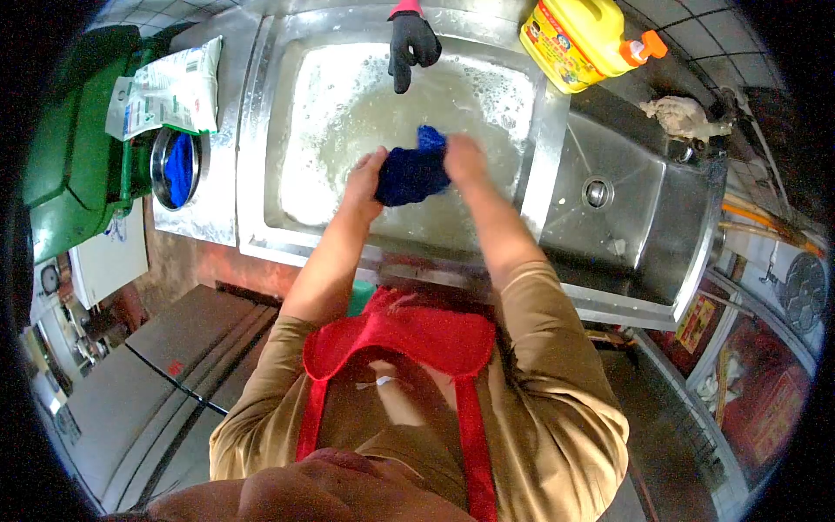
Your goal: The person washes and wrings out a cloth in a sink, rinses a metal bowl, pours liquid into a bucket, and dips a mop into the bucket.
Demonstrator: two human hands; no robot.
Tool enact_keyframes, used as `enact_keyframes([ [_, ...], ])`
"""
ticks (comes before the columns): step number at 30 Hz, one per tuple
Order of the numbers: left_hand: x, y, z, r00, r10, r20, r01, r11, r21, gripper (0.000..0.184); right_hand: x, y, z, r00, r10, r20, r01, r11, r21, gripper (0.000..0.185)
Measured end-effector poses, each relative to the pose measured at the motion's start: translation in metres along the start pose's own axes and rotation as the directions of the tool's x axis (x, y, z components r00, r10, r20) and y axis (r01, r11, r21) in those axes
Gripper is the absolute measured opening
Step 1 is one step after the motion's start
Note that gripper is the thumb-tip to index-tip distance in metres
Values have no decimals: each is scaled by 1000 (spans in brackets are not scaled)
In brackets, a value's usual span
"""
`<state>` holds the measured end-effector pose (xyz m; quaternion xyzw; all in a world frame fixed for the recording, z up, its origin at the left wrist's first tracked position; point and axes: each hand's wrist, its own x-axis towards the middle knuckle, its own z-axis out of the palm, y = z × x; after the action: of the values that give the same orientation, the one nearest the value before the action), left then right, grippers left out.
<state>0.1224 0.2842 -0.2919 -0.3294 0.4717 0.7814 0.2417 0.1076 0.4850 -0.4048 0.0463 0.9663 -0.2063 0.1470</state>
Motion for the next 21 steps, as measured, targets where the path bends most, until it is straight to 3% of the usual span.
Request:
enact_keyframes([
  [1, -3, 8, -4, 993, 106, -46, -106, 994, 2, 27, 6, 18, 5, 993, 110, 30, -113, 987, 118, 33],
  [2, 6, 8, -22, 972, 223, -76, -201, 953, 228, 34, 5, 17, -3, 983, 177, -43, -172, 979, 110, 38],
  [4, 8, 12, -44, 925, 358, -130, -220, 781, 584, 52, -13, 7, -33, 928, 318, -193, -302, 947, 109, 49],
  [5, 14, 8, -56, 938, 316, -146, -154, 753, 640, 57, -18, 2, -30, 903, 211, -374, -131, 965, 228, 63],
  [7, 27, -5, -73, 954, 233, -190, -21, 681, 732, 68, -21, -12, -3, 957, 60, -283, 70, 902, 426, 69],
  [8, 23, -5, -66, 974, 99, -206, 48, 794, 606, 70, -27, -22, 15, 943, -62, -327, 146, 960, 239, 78],
  [9, 11, -4, -52, 979, -39, -200, 130, 876, 465, 73, -31, -30, 25, 972, -101, -210, 188, 874, 448, 80],
  [10, -1, -1, -37, 970, -172, -172, 220, 924, 314, 75, -36, -37, 27, 985, -122, -121, 166, 861, 481, 69],
  [11, -12, 5, -21, 964, -216, -159, 250, 938, 242, 66, -30, -38, 37, 994, 14, 113, -87, 738, 669, 62],
  [12, -8, 4, -23, 962, -263, -71, 271, 951, 149, 63, -25, -39, 48, 927, 94, 364, -353, 548, 758, 54],
  [13, -1, 0, -29, 953, -303, 22, 301, 952, 58, 61, -30, -50, 38, 892, 34, 451, -439, 300, 847, 50],
  [15, 25, -16, -44, 936, -315, 157, 333, 937, -109, 54, -53, -91, -21, 820, -151, 551, -572, -218, 791, 40],
  [16, 25, -16, -45, 931, -307, 196, 344, 919, -191, 53, -63, -109, -37, 828, -144, 543, -561, -206, 802, 34],
  [18, 27, -9, -42, 921, -273, 276, 359, 870, -339, 51, -84, -139, -66, 809, -52, 586, -587, -5, 810, 35],
  [19, 28, -8, -45, 864, -296, 407, 443, 832, -335, 45, -91, -147, -68, 807, -88, 584, -590, -68, 804, 34],
  [20, 28, -9, -46, 851, -323, 414, 469, 822, -323, 43, -98, -152, -70, 803, -125, 582, -595, -133, 793, 35],
  [21, 27, -7, -45, 839, -348, 420, 492, 814, -309, 41, -103, -156, -82, 732, -143, 666, -680, -212, 702, 39],
])
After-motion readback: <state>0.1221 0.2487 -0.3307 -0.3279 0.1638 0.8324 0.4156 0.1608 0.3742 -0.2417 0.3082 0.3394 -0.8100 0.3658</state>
